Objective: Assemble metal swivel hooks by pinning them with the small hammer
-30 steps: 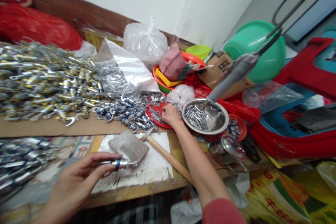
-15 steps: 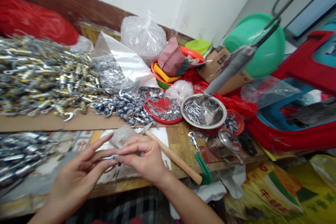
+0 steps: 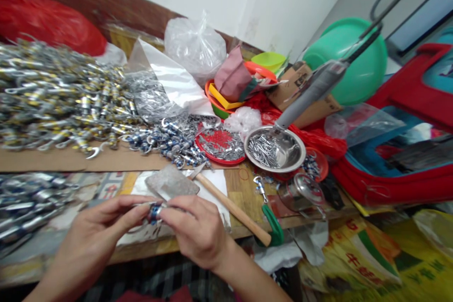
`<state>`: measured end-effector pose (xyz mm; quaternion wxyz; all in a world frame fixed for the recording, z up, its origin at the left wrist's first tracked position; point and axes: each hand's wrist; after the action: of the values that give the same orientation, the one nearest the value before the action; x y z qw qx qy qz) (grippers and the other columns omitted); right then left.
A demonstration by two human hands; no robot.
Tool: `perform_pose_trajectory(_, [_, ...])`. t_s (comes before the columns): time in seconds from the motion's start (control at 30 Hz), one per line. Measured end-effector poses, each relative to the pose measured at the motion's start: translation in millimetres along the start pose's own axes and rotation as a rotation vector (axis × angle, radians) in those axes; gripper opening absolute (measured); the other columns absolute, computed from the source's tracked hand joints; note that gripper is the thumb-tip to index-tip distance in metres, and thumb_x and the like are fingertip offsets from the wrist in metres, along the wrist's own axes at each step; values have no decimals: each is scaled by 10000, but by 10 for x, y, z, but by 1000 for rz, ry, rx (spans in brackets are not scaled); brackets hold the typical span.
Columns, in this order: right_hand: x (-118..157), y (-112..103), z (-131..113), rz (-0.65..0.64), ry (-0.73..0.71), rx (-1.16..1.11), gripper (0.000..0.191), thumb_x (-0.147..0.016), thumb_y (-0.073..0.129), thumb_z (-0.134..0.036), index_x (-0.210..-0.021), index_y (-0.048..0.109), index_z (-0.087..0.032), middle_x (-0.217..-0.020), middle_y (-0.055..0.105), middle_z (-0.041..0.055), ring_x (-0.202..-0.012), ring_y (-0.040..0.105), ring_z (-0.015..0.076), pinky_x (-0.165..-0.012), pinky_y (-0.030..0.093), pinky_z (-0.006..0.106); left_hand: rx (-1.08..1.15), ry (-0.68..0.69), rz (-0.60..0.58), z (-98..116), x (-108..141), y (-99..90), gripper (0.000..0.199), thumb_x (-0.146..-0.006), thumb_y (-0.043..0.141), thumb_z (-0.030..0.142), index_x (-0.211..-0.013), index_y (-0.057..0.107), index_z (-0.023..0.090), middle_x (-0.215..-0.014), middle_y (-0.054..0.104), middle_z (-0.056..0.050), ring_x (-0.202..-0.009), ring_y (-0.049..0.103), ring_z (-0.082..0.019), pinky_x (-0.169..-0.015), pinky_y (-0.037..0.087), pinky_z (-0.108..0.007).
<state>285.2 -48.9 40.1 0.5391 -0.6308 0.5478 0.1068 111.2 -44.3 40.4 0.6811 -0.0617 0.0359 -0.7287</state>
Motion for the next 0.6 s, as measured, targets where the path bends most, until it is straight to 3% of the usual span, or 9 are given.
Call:
perform_pose_trajectory(0.1, [13,-24,44,-91,-205,170,244,-837,423,-75,-1006,594,-110,-927,649,117,-874,595,167,-702,514,262,-40,14,2,14,-15,14,146,-688,625,344,-728,684,216,-736,726,2,-703,645,-159,-638,499,-199])
perform_pose_trajectory(0.23, [12,-18,71,-87,-234,216,230,-829,419,-75,-964,606,-76,-915,653,134,-868,599,181,-700,519,276,-57,17,-19,35,-37,15,147,-685,619,344,-702,673,209,-753,715,-6,-736,638,-169,-672,490,-214])
perform_pose_trajectory(0.37, [35,6,83,-74,-157,185,271,-793,423,-36,-971,615,-105,-920,654,122,-832,607,171,-665,522,271,-63,-7,-58,24,-78,-22,155,-692,618,349,-725,684,213,-817,719,-12,-816,632,-188,-747,473,-238])
perform_pose_trajectory(0.47, [64,21,81,-107,-41,137,317,-780,424,-23,-999,621,-141,-928,655,112,-823,609,169,-659,520,277,-18,-59,-105,1,-89,-31,162,-706,609,353,-732,686,213,-750,719,-8,-743,635,-187,-678,488,-241])
perform_pose_trajectory(0.6, [107,63,34,-113,164,35,307,-793,470,-65,-1020,636,-189,-908,659,89,-785,615,158,-662,518,268,117,-141,-68,-63,-63,10,189,-679,642,351,-783,674,196,-766,714,-20,-727,644,-188,-668,511,-250])
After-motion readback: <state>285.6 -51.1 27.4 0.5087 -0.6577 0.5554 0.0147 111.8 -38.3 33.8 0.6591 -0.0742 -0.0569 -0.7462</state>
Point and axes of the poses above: each hand's wrist, its own x-axis away from the middle knuckle, its own y-axis out of the palm, z = x × y
